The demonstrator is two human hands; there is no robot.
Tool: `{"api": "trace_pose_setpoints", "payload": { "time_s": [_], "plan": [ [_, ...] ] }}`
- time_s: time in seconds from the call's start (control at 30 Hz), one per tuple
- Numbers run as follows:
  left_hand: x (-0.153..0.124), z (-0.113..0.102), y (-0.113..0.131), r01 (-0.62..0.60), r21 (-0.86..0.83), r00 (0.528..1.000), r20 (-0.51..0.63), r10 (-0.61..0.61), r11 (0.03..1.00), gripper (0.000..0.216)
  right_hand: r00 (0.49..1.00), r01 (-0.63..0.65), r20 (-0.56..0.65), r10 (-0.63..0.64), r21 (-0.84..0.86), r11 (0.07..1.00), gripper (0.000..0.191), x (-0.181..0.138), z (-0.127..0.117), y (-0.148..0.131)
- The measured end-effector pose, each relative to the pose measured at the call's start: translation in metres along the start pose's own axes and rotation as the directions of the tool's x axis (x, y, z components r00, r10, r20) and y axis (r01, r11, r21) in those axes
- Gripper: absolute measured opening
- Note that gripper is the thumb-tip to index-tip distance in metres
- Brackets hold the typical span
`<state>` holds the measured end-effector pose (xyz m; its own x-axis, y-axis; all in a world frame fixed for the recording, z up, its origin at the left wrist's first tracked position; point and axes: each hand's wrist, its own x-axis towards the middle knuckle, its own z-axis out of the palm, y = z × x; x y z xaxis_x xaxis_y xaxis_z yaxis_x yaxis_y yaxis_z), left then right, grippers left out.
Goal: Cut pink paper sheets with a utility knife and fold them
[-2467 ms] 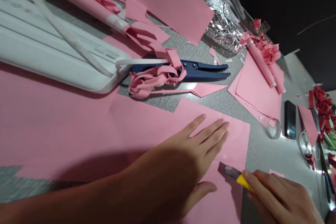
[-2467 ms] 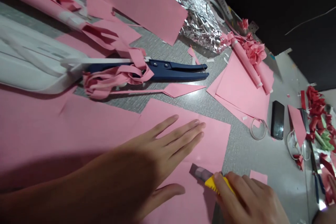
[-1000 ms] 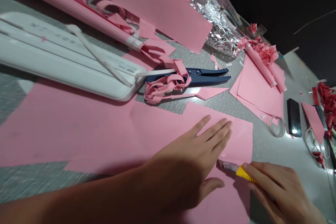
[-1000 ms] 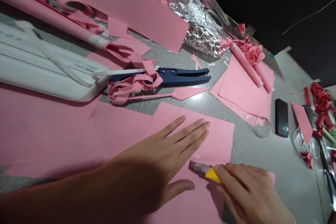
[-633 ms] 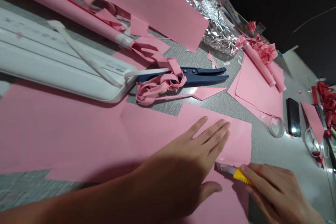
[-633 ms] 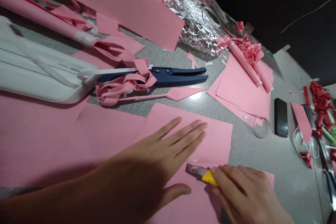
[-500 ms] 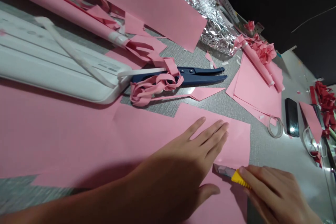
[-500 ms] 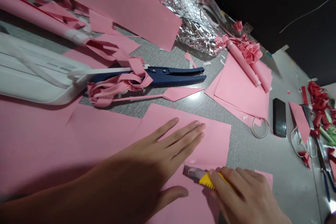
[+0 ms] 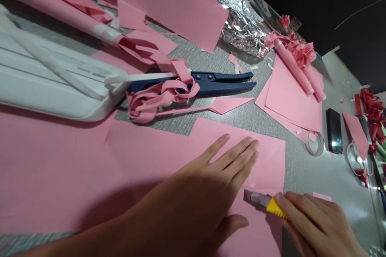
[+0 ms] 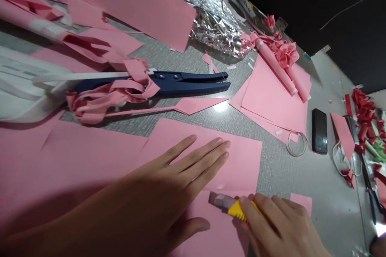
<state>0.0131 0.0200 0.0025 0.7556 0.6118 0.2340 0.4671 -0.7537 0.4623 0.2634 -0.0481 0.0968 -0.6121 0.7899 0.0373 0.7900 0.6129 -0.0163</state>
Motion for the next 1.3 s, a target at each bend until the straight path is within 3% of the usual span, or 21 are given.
{"api": "trace_pose_setpoints", "payload": {
  "time_s": [0.37,0.57,1.3],
  "plan": [
    [0.000,-0.001,-0.002,-0.044,0.012,0.998,0.046,0.044,0.999,0.087,0.998,-0.026,0.059,0.026,0.000,1.000,0.035,-0.017,0.002,0.003],
    [-0.002,0.003,-0.003,-0.061,0.024,0.998,0.025,0.060,0.998,0.092,0.997,-0.045,0.058,0.043,0.022,0.999,0.035,-0.016,-0.001,0.003],
    [-0.003,0.004,-0.003,-0.020,0.012,1.000,0.000,0.020,1.000,0.083,0.987,-0.134,0.108,0.120,0.135,0.982,0.030,-0.039,-0.003,0.007]
  ]
}}
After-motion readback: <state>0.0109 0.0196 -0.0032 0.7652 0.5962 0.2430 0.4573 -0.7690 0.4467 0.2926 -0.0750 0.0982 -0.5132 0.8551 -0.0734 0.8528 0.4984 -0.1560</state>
